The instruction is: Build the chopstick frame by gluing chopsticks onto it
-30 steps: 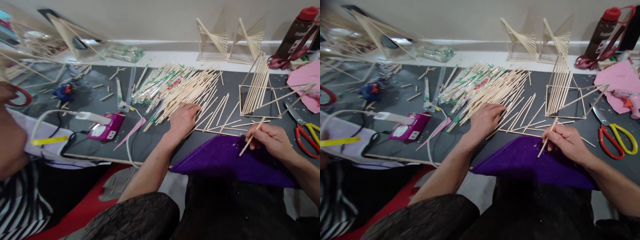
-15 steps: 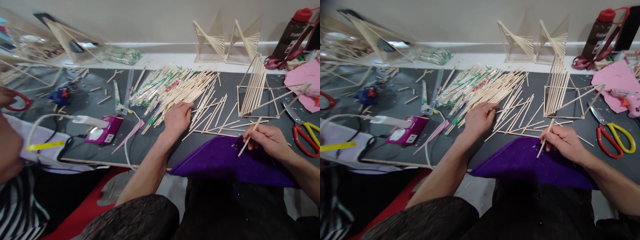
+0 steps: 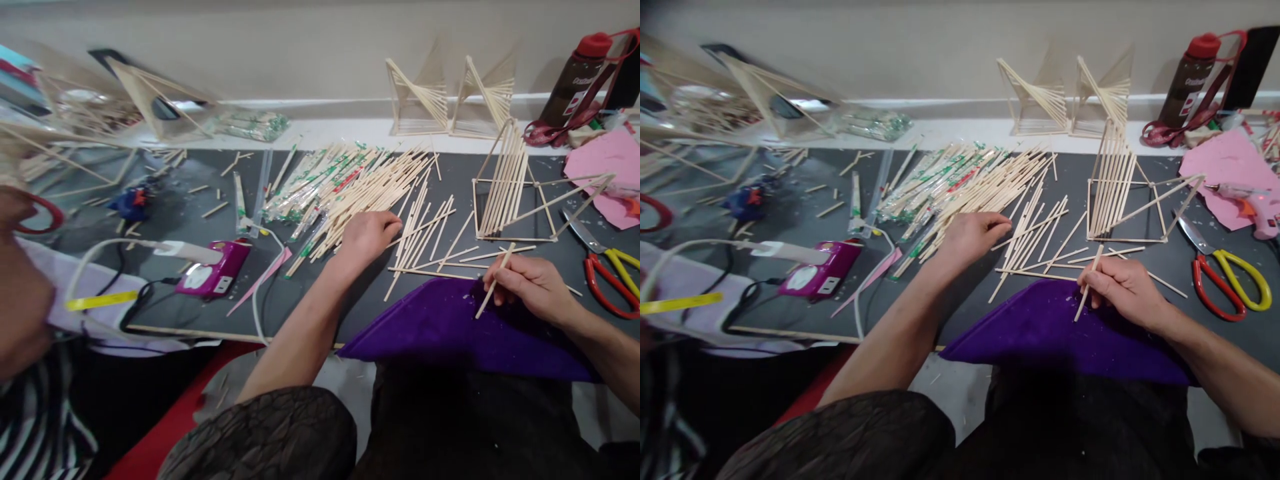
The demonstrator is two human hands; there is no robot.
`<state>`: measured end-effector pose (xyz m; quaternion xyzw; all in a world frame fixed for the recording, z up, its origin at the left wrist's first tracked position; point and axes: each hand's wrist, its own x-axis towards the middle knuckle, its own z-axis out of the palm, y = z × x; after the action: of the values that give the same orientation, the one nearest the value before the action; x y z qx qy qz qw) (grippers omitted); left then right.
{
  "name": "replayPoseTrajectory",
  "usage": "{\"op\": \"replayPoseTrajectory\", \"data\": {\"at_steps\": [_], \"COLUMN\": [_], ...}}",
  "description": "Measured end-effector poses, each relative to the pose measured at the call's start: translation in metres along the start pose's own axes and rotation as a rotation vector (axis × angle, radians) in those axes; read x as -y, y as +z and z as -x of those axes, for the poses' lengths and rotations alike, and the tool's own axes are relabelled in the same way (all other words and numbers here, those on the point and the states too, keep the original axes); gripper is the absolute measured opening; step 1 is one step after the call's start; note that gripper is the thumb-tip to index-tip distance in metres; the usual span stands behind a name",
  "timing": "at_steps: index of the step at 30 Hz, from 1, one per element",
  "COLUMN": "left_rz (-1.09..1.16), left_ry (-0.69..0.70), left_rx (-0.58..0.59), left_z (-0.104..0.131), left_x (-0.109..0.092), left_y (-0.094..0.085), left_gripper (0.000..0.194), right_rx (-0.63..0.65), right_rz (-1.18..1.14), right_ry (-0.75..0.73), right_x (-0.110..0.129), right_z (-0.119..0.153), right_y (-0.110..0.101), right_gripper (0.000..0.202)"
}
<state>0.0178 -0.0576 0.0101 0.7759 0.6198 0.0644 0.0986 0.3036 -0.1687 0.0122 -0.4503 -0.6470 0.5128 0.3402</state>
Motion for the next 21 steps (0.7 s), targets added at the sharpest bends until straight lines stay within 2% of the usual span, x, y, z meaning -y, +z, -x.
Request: {"op": "replayPoseTrajectory", "data": {"at_steps": [4,8,14,18,21], "left_rz": [-0.152,-0.267,-0.112,-0.075,-0.114], "left_ry": [-0.067,-0.014,0.125,0.045,-0.012], "left_rx": [-0.038,-0.054,-0.085,-0.160,-0.139], "left_z": [-0.019,-0.022,-0.008,-0.007,-0.010], "left_x": [-0.005,-0.011,-0.011,0.004,0.010], "left_y": [-0.004,0.004,0.015,0.008,0.002], "left_gripper": [0.036,0.038,0.038,0.035,0.035], "right_rx": [-0.003,-0.017,0.002,0.004,0.005], "right_rz": [0.009,0.009,0.049,0.066,0.064], "right_ry": [-0.012,-0.026,-0.056,-0.063,-0.062], "right_x": [-0.004,-0.003,0.004,0.004,0.002], "right_z": [-0.001,-0.001,-0.001,-0.001,-0.002], "right_y": [0.000,-0.001,0.000,0.000,0.000], "right_gripper": [0.034,0.034,0.034,0.035,0.035]}}
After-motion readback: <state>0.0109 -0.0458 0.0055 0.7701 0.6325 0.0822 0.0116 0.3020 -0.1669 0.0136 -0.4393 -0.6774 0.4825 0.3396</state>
